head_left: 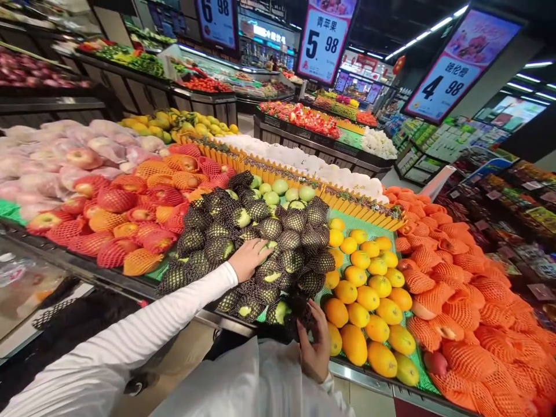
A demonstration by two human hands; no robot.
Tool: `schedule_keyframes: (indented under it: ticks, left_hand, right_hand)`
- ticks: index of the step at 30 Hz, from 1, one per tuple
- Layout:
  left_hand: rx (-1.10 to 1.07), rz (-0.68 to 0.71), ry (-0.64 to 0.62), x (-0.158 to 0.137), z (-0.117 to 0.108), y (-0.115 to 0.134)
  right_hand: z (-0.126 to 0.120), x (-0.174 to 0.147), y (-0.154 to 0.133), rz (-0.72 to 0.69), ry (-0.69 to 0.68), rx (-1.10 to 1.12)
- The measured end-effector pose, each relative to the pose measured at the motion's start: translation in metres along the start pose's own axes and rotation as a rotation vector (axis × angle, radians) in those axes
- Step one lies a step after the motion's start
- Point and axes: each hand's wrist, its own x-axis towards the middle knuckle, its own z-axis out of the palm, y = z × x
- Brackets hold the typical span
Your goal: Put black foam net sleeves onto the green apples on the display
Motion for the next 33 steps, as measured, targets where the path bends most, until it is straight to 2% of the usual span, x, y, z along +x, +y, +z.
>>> schedule_keyframes:
  ticks: [2,5,7,9,12,14,16,19,23,26,29,31,33]
  left_hand:
    - [-0.086,0.011,0.077,-0.005,0.006,0.002]
    - [-0.193,-0.004,0.179,-0.011,0.003,0.011]
    - [-0.259,0.016,0.242,-0.018,-0.004,0.024]
    - [-0.347,0.093,0.282,-0.029,-0.011,0.042]
    - [-0.568,0.227,0.217,-0.046,-0.017,0.07]
    - [-0.67,0.186,0.116,-0.055,-0.016,0.082]
    - [-0.701,0.093,0.038,-0.061,-0.014,0.081]
    - [-0.775,0.016,0.013,-0.063,-0.019,0.059]
    - [-0.898,-0.001,0.038,-0.068,-0.036,0.013]
    - [-1.001,-0.115,0.091,-0.079,-0.045,-0.019]
    - [-1.214,-0.237,0.153,-0.094,-0.047,-0.045]
    - [-1.34,-0.29,0.168,-0.103,-0.047,-0.061]
    - [-1.362,-0.332,0.188,-0.111,-0.044,-0.074]
  right_hand:
    - [0.002,0.003,0.002,-0.019,-0.002,0.004]
    - [0.005,0.01,0.001,-0.063,0.02,-0.036]
    - [0.007,0.017,-0.005,-0.099,0.001,-0.045]
    - [0.009,0.024,-0.013,-0.124,-0.033,-0.028]
    - [0.016,0.031,-0.024,-0.122,-0.093,0.016]
    - [0.022,0.032,-0.027,-0.093,-0.11,0.034]
    - [0.031,0.03,-0.029,-0.034,-0.099,0.041]
    - [0.051,0.024,-0.033,0.093,-0.029,0.092]
    - [0.086,0.018,-0.042,0.259,0.186,0.252]
    - [0.111,0.02,-0.057,0.35,0.293,0.32]
    - [0.132,0.026,-0.077,0.346,0.241,0.437]
    - [0.148,0.029,-0.091,0.327,0.13,0.556]
    - [0.168,0.028,-0.103,0.376,0.027,0.674]
